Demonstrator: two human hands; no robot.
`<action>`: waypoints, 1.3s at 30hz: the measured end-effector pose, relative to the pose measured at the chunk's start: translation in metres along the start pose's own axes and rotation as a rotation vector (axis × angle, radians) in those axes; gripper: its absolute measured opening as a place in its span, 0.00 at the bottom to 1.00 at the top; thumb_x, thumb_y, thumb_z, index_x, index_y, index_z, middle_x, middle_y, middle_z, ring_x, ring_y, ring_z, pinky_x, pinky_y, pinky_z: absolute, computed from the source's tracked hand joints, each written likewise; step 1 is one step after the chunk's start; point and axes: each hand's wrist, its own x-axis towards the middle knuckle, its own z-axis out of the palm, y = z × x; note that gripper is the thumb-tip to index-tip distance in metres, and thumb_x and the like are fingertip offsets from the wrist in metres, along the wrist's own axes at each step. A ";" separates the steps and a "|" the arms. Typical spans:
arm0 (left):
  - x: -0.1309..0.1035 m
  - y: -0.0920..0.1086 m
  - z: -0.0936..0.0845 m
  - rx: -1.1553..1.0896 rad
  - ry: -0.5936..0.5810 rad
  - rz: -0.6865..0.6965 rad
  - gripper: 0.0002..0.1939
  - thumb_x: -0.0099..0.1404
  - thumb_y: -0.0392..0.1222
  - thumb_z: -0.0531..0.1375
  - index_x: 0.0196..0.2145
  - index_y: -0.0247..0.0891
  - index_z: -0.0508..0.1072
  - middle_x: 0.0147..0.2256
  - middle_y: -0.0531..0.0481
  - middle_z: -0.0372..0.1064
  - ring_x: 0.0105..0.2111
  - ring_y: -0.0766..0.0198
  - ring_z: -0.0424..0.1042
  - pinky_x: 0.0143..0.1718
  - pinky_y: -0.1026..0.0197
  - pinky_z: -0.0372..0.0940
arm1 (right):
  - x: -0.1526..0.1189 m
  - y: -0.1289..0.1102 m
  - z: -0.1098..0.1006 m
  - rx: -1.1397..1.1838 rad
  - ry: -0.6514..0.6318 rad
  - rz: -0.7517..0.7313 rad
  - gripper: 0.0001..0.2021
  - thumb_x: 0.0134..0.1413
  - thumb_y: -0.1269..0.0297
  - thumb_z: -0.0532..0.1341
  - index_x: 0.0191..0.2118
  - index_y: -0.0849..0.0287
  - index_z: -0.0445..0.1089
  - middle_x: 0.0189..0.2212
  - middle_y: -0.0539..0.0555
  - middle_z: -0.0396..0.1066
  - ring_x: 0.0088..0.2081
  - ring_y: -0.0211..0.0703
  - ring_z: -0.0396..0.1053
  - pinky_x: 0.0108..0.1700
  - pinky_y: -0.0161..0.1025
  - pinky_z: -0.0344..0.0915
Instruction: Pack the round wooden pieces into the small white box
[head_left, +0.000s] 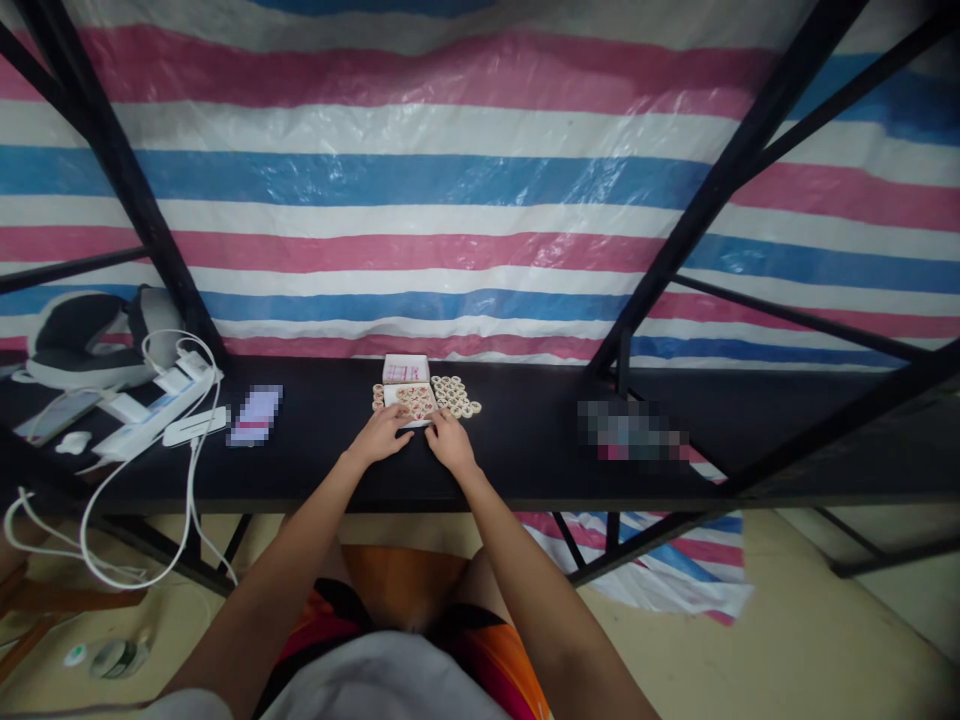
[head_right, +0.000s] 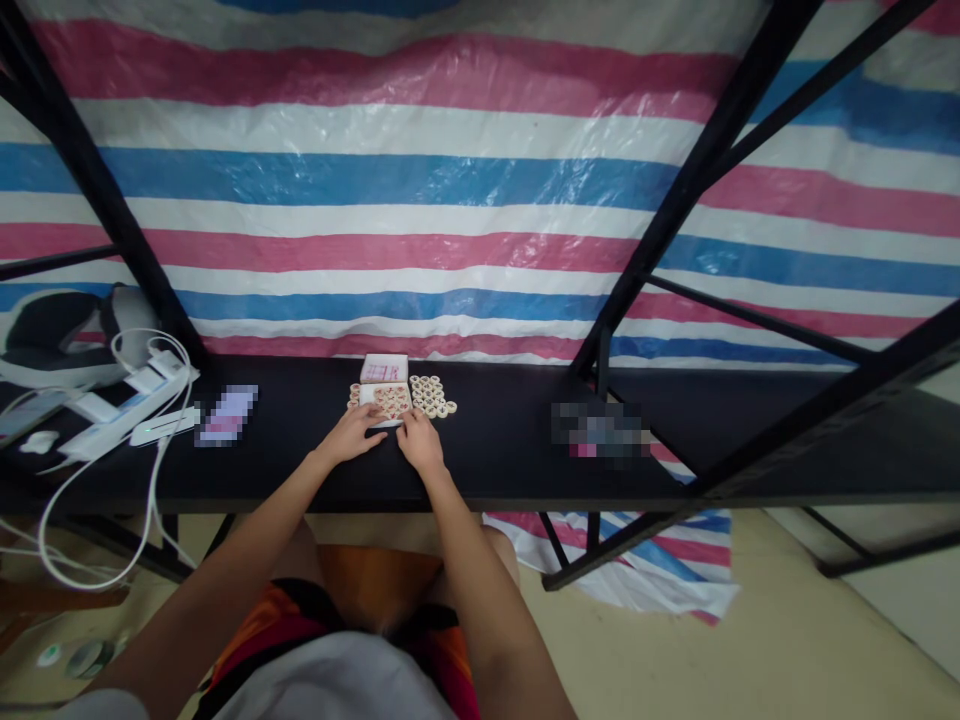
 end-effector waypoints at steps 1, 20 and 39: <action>0.000 0.000 0.000 -0.005 0.005 0.001 0.18 0.63 0.47 0.56 0.48 0.38 0.73 0.50 0.42 0.64 0.52 0.54 0.63 0.55 0.51 0.56 | 0.000 0.000 0.000 -0.002 0.003 -0.001 0.12 0.56 0.71 0.51 0.43 0.59 0.69 0.44 0.57 0.66 0.44 0.42 0.64 0.46 0.35 0.60; -0.006 -0.006 -0.001 -0.129 0.498 -0.254 0.10 0.60 0.33 0.53 0.32 0.37 0.74 0.38 0.46 0.67 0.42 0.62 0.68 0.48 0.59 0.63 | 0.000 -0.003 -0.002 0.010 0.008 0.025 0.12 0.61 0.66 0.51 0.44 0.56 0.70 0.44 0.55 0.68 0.43 0.40 0.66 0.45 0.33 0.60; -0.005 -0.004 -0.011 0.003 0.270 -0.574 0.08 0.57 0.35 0.54 0.35 0.38 0.70 0.33 0.48 0.67 0.35 0.60 0.66 0.37 0.61 0.59 | 0.000 -0.002 -0.002 0.000 -0.004 0.028 0.12 0.61 0.67 0.51 0.44 0.57 0.70 0.44 0.56 0.67 0.44 0.41 0.65 0.46 0.33 0.60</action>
